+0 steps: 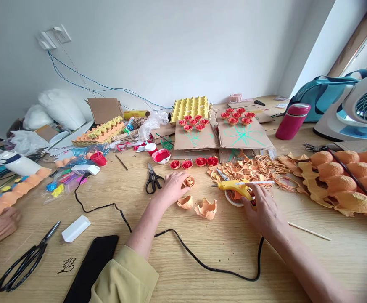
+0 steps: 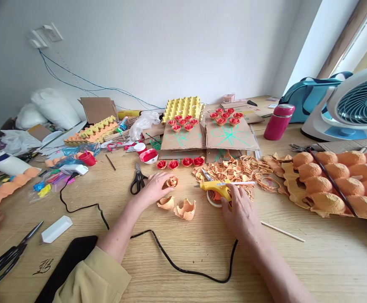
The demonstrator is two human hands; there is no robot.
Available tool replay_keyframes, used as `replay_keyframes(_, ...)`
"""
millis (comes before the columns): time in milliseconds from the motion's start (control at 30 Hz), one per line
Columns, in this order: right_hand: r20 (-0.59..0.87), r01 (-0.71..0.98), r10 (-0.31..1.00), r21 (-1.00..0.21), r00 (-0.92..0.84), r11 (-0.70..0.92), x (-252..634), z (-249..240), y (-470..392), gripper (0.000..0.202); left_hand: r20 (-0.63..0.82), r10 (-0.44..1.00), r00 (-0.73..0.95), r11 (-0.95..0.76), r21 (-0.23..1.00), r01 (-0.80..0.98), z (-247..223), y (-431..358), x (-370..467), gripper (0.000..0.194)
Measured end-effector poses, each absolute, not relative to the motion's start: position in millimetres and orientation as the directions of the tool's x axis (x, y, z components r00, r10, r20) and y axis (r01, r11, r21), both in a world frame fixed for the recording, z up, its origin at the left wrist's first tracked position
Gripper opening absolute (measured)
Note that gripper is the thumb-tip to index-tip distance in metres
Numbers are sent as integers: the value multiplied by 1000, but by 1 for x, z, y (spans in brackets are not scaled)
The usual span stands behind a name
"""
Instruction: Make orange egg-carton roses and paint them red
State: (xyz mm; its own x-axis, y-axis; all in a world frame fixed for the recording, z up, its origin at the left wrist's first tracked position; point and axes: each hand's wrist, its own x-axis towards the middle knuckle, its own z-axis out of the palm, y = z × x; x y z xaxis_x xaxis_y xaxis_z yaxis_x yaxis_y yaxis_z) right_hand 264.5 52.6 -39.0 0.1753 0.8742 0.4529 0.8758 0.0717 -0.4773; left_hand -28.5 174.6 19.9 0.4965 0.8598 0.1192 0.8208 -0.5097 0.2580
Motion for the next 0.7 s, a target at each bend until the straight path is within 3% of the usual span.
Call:
replay_keyframes(167,472,878,863,-472,181,74,265,-41,55,32,145,851,505,-525,268,808,14,184,-19,35)
replay_keyframes(467,494,902,848,-430,194,44,266,-39,55,36,235,852,468,-522,308,796,7,185,-19,47)
replay_keyframes(700,582,901,803,-406,127,152,263,-19,45,35,350,834,427,-541,365,758,15,173,-27,33)
